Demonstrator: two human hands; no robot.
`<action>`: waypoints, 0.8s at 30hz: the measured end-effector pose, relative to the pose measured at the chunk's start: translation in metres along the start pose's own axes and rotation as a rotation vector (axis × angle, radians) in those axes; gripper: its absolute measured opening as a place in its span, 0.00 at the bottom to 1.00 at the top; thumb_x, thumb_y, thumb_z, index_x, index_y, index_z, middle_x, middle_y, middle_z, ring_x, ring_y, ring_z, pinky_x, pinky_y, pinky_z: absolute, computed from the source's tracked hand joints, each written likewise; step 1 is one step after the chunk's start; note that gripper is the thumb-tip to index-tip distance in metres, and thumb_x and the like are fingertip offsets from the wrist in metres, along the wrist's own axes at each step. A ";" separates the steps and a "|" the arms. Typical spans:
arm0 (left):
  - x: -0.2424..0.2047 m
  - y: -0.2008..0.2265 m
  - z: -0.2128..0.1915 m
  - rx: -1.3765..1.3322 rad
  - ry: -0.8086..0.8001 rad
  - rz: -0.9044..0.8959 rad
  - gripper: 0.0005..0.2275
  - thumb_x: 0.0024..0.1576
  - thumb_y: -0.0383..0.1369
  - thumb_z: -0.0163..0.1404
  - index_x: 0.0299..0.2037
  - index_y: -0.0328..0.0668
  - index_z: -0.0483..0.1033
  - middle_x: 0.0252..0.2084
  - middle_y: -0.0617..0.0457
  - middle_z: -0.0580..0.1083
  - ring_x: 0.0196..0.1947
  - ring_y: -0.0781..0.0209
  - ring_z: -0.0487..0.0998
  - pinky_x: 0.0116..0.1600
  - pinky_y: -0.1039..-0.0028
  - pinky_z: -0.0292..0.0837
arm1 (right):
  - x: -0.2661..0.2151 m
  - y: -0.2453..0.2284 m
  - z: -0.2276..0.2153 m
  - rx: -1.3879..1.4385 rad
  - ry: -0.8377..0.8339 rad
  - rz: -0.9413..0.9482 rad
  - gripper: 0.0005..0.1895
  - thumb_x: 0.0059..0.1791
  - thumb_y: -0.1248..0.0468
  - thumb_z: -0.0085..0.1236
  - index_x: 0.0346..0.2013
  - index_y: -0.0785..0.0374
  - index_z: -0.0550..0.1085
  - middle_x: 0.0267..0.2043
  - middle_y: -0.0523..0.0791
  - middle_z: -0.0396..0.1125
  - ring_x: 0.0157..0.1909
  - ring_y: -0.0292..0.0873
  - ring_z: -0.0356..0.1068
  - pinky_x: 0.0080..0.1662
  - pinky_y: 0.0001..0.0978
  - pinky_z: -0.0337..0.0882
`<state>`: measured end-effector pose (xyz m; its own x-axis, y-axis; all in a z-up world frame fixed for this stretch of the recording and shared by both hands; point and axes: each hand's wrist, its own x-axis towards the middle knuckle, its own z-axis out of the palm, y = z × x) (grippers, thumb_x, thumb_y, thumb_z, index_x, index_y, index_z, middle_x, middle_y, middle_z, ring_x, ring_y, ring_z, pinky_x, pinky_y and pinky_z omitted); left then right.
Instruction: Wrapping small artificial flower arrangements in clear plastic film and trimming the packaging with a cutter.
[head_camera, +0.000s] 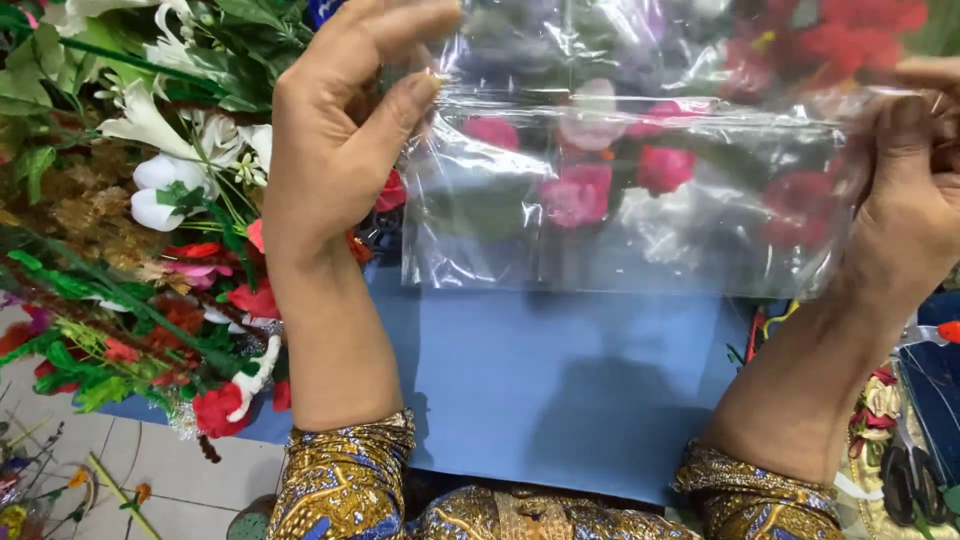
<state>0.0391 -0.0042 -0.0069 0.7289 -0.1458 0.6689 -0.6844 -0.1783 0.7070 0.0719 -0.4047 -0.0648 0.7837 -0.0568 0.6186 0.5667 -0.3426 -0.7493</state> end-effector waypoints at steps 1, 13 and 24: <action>-0.001 -0.002 -0.002 0.000 0.000 0.002 0.13 0.67 0.14 0.51 0.61 0.27 0.72 0.63 0.48 0.68 0.42 0.64 0.71 0.44 0.78 0.72 | 0.000 -0.005 0.005 0.000 0.001 -0.002 0.10 0.74 0.61 0.49 0.68 0.61 0.68 0.41 0.40 0.59 0.33 0.30 0.52 0.37 0.22 0.53; -0.006 -0.013 -0.026 -0.267 -0.296 -0.110 0.45 0.52 0.15 0.62 0.78 0.38 0.46 0.84 0.46 0.45 0.83 0.53 0.53 0.47 0.81 0.83 | 0.005 -0.005 0.004 0.056 0.029 0.122 0.08 0.72 0.66 0.46 0.66 0.62 0.71 0.56 0.38 0.68 0.46 0.22 0.62 0.53 0.10 0.65; 0.000 -0.014 -0.014 -0.204 -0.098 -0.059 0.20 0.67 0.35 0.49 0.65 0.30 0.68 0.72 0.40 0.66 0.54 0.62 0.75 0.55 0.79 0.75 | 0.008 -0.031 0.017 0.216 -0.175 0.003 0.33 0.60 0.76 0.51 0.79 0.65 0.55 0.74 0.53 0.61 0.40 0.33 0.62 0.38 0.18 0.66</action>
<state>0.0487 0.0122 -0.0139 0.7593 -0.2364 0.6063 -0.6221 0.0098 0.7829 0.0650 -0.3792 -0.0408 0.8067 0.1122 0.5803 0.5909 -0.1333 -0.7957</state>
